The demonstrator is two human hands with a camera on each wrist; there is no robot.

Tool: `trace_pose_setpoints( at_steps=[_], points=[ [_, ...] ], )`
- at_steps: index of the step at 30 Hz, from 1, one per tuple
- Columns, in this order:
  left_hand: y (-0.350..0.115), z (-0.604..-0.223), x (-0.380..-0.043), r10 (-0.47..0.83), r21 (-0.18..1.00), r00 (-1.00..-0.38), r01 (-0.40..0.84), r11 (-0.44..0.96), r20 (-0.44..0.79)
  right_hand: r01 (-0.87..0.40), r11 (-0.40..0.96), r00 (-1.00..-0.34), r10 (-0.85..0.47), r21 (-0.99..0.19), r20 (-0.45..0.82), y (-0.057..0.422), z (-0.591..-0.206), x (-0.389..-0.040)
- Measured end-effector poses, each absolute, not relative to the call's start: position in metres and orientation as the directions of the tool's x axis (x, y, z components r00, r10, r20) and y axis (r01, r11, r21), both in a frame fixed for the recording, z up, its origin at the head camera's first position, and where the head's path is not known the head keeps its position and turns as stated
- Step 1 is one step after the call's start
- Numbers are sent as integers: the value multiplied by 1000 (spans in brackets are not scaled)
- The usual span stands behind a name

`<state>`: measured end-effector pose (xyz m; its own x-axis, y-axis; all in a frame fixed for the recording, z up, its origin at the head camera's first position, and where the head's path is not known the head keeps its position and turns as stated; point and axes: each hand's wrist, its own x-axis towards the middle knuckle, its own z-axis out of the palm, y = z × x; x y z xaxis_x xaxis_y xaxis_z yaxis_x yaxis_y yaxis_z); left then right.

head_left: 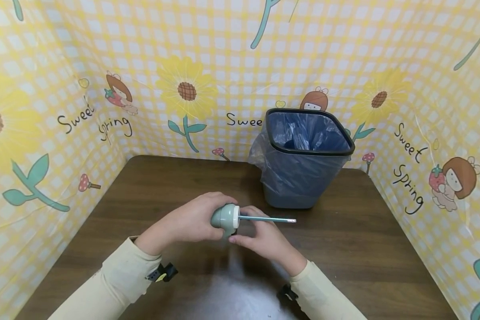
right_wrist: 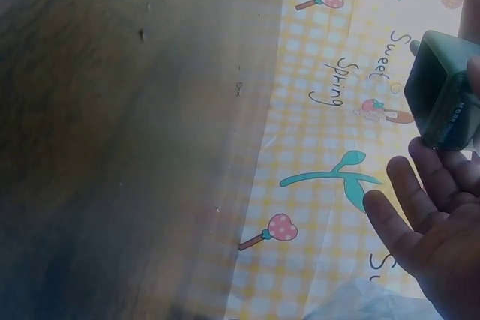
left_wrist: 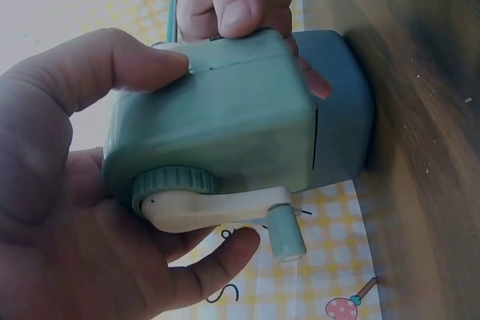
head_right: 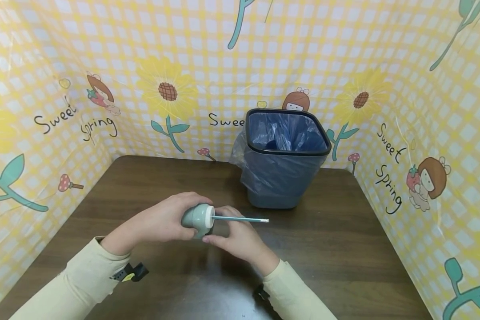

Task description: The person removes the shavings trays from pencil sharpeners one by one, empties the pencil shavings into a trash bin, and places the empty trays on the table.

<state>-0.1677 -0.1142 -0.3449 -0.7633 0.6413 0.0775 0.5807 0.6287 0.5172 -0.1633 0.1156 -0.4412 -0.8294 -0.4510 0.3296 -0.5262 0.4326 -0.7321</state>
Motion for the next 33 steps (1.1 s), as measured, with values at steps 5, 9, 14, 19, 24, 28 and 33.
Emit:
trace_pose_setpoints(
  at_steps=[5, 9, 14, 19, 24, 28, 33],
  points=[
    [-114, -345, -168, 654, 510, -753, 593, 623, 77, -515, 419, -836, -439, -748, 329, 116, -444, -164],
    [-114, -345, -168, 645, 514, -759, 589, 624, 86, -484, 390, -848, -429, -783, 311, 116, -445, -164],
    [-115, -344, -168, 654, 528, -751, 594, 607, 92, -469, 383, -856, -420, -796, 302, 118, -444, -163],
    [-116, -342, -167, 665, 543, -742, 595, 593, 86, -462, 380, -856, -426, -802, 291, 119, -444, -162],
    [-116, -342, -168, 661, 552, -745, 588, 591, 86, -452, 380, -861, -421, -807, 284, 119, -444, -163],
    [-116, -342, -168, 664, 553, -743, 590, 589, 86, -455, 386, -861, -423, -802, 284, 119, -442, -163],
    [-117, -340, -168, 680, 551, -732, 590, 591, 54, -469, 395, -849, -448, -790, 280, 119, -440, -161]
  ],
)
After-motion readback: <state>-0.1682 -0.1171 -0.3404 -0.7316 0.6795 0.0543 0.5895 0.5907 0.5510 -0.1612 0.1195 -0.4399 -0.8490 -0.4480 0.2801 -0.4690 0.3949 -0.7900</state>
